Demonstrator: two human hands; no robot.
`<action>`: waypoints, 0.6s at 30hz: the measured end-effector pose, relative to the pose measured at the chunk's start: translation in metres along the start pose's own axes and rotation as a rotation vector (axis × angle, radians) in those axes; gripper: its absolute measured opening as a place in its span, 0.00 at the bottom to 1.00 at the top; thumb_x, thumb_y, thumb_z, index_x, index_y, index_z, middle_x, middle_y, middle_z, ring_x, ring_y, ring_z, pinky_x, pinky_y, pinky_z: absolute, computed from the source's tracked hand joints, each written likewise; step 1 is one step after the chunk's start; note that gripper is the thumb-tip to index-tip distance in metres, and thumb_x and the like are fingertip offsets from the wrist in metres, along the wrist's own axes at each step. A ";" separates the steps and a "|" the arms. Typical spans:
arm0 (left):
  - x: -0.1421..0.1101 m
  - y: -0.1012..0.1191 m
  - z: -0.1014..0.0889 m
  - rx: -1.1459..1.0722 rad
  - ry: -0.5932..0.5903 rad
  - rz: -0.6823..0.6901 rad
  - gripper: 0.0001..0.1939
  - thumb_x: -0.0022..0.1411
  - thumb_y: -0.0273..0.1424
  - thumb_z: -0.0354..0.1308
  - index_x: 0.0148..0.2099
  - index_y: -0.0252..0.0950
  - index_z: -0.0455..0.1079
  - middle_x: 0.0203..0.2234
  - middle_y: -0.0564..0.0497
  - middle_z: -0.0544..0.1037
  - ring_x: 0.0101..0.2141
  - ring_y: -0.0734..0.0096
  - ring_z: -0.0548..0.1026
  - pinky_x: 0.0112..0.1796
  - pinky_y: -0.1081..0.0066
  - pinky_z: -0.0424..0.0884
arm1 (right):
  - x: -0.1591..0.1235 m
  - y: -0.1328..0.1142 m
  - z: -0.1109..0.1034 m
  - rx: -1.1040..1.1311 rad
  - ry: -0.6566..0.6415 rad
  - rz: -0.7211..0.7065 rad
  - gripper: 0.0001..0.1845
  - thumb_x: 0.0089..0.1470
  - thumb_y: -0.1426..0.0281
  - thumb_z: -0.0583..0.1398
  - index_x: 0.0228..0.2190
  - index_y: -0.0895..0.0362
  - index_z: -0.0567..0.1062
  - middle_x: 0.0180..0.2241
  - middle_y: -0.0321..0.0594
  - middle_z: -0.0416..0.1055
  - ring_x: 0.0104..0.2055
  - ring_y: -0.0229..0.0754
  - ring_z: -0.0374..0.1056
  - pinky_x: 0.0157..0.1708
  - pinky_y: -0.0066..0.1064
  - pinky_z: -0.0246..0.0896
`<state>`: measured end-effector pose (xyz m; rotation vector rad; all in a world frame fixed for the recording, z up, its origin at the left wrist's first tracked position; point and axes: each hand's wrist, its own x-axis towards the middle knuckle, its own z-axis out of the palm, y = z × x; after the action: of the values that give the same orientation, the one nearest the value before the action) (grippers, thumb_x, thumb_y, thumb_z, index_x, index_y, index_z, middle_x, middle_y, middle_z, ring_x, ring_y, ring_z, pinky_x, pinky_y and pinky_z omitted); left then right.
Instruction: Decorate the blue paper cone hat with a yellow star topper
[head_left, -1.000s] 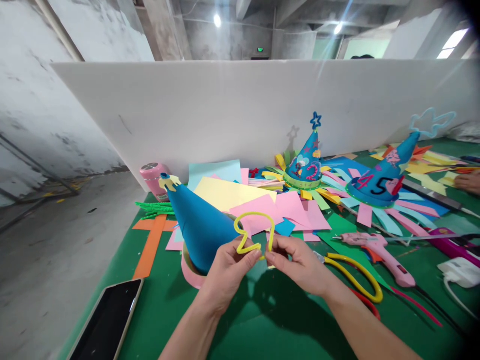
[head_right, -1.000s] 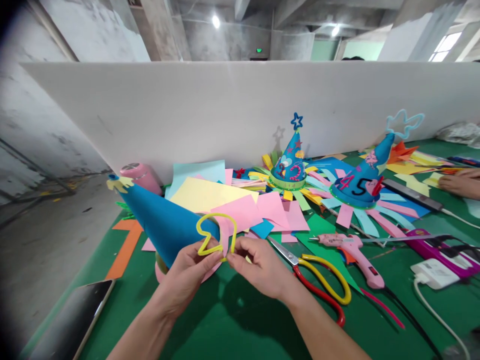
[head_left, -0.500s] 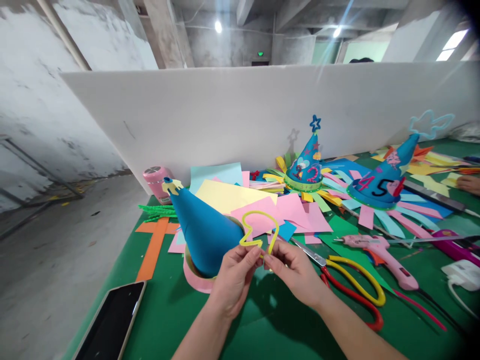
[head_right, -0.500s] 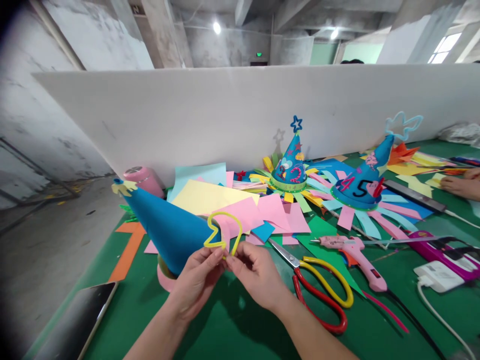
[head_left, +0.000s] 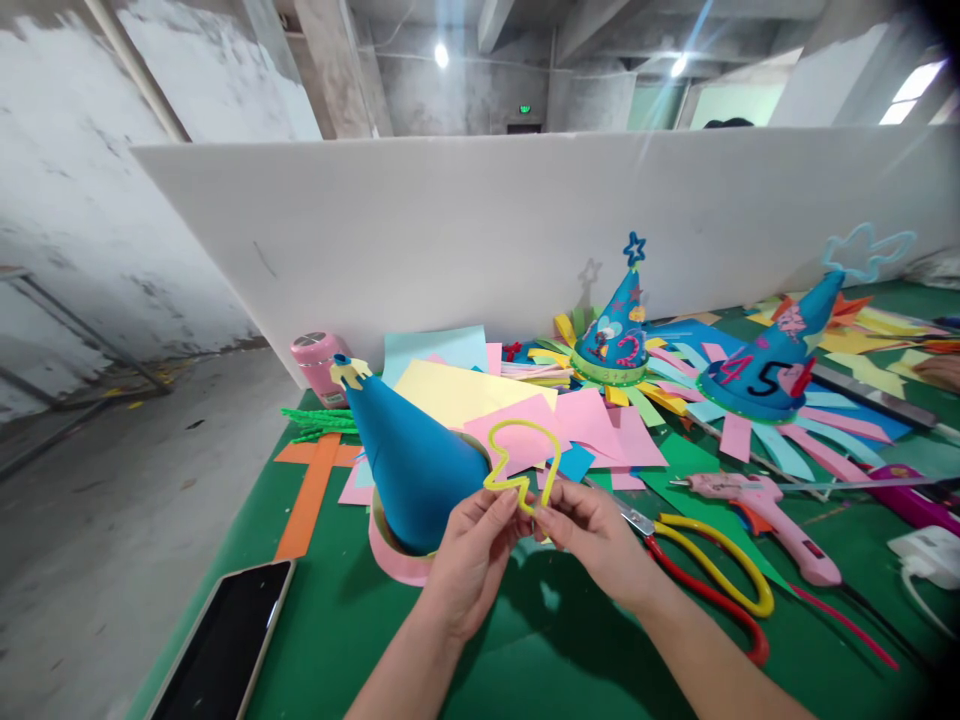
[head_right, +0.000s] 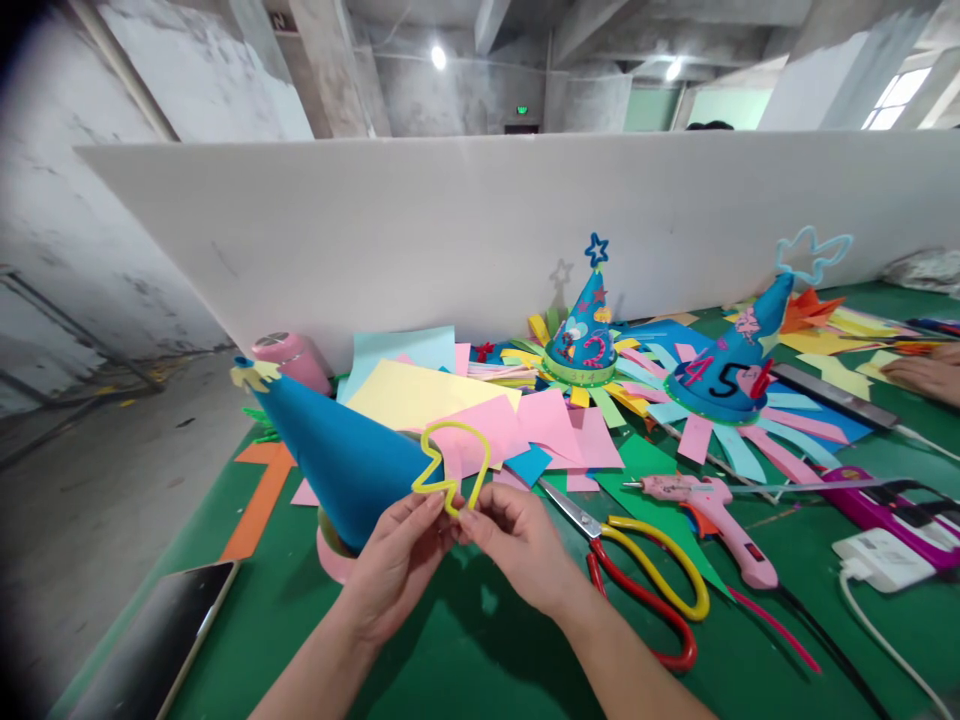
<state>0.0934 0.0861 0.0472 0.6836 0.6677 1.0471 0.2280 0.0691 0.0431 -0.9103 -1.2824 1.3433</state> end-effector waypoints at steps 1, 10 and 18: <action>0.000 0.000 0.000 -0.009 -0.007 0.000 0.05 0.52 0.27 0.59 0.29 0.30 0.73 0.21 0.50 0.74 0.24 0.75 0.69 0.30 0.74 0.66 | 0.000 0.000 0.001 0.015 0.000 0.004 0.09 0.52 0.67 0.57 0.24 0.58 0.68 0.21 0.32 0.62 0.24 0.32 0.56 0.24 0.24 0.53; 0.002 0.000 0.001 -0.033 -0.032 -0.017 0.03 0.51 0.26 0.59 0.27 0.30 0.72 0.20 0.51 0.73 0.21 0.76 0.70 0.24 0.76 0.66 | -0.001 0.005 0.003 0.079 -0.020 0.080 0.11 0.51 0.65 0.57 0.23 0.59 0.68 0.21 0.32 0.63 0.23 0.32 0.55 0.22 0.24 0.50; 0.003 -0.003 -0.001 -0.024 -0.027 -0.007 0.05 0.51 0.27 0.59 0.28 0.29 0.72 0.19 0.50 0.73 0.20 0.76 0.70 0.24 0.75 0.66 | 0.000 0.009 0.004 0.118 0.008 0.081 0.11 0.51 0.64 0.58 0.24 0.59 0.69 0.20 0.32 0.62 0.23 0.32 0.54 0.22 0.24 0.47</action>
<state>0.0957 0.0875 0.0437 0.6726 0.6326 1.0363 0.2223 0.0692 0.0351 -0.8928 -1.1585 1.4614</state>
